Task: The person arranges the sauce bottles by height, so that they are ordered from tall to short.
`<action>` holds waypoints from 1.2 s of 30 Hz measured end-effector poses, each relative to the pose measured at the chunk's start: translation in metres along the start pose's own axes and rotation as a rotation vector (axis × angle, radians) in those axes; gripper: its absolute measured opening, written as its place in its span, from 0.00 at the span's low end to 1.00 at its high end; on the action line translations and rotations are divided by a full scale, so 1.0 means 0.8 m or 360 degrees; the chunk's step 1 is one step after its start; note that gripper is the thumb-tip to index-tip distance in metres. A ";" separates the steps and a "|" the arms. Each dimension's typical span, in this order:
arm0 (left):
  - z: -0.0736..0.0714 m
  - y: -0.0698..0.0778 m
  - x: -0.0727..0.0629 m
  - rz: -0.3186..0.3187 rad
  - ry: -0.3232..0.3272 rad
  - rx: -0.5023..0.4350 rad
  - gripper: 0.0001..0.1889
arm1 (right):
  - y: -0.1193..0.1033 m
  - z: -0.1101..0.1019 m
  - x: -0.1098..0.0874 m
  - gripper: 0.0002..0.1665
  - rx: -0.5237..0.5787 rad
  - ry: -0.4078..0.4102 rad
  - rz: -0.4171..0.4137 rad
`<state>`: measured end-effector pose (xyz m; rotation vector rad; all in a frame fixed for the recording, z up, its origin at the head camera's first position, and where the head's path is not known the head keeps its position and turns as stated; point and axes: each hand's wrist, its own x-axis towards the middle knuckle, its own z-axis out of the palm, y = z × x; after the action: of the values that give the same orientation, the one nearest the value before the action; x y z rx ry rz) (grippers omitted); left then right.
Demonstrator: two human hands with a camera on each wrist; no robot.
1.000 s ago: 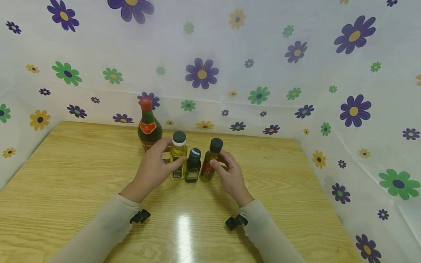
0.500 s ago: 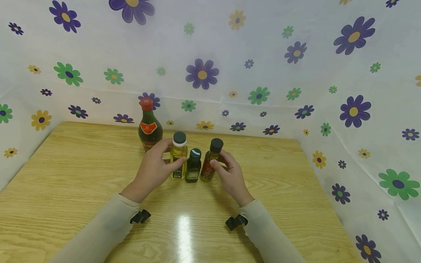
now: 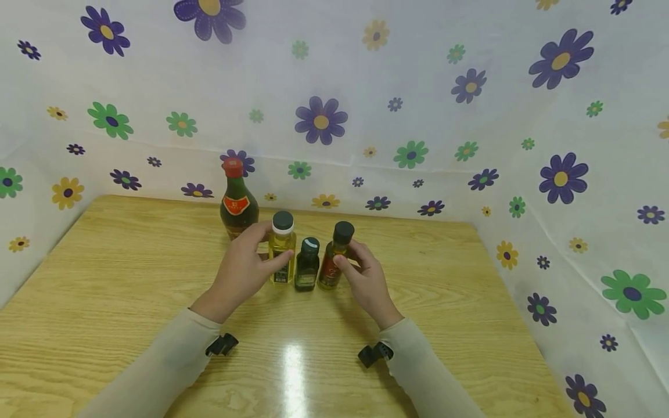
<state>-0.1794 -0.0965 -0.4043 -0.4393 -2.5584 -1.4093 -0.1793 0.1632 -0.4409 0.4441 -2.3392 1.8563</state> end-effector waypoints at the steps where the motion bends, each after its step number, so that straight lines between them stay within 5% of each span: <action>1: 0.000 0.000 0.000 0.0005 0.0004 0.0000 0.28 | 0.000 0.000 0.000 0.25 0.0000 0.0000 -0.0003; 18: -0.007 0.000 0.023 0.0072 0.0087 0.0019 0.28 | 0.003 0.000 -0.001 0.26 0.0004 0.0004 -0.0008; 27: -0.006 -0.001 0.037 -0.0019 0.0078 0.0029 0.27 | 0.001 0.000 -0.001 0.25 0.0001 -0.0007 -0.0011; 36: 0.000 -0.004 0.046 0.0003 0.0116 0.0119 0.29 | 0.002 -0.001 -0.001 0.25 -0.0009 0.0002 -0.0002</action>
<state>-0.2153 -0.0919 -0.3959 -0.3715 -2.5420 -1.2993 -0.1792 0.1642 -0.4428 0.4437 -2.3423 1.8487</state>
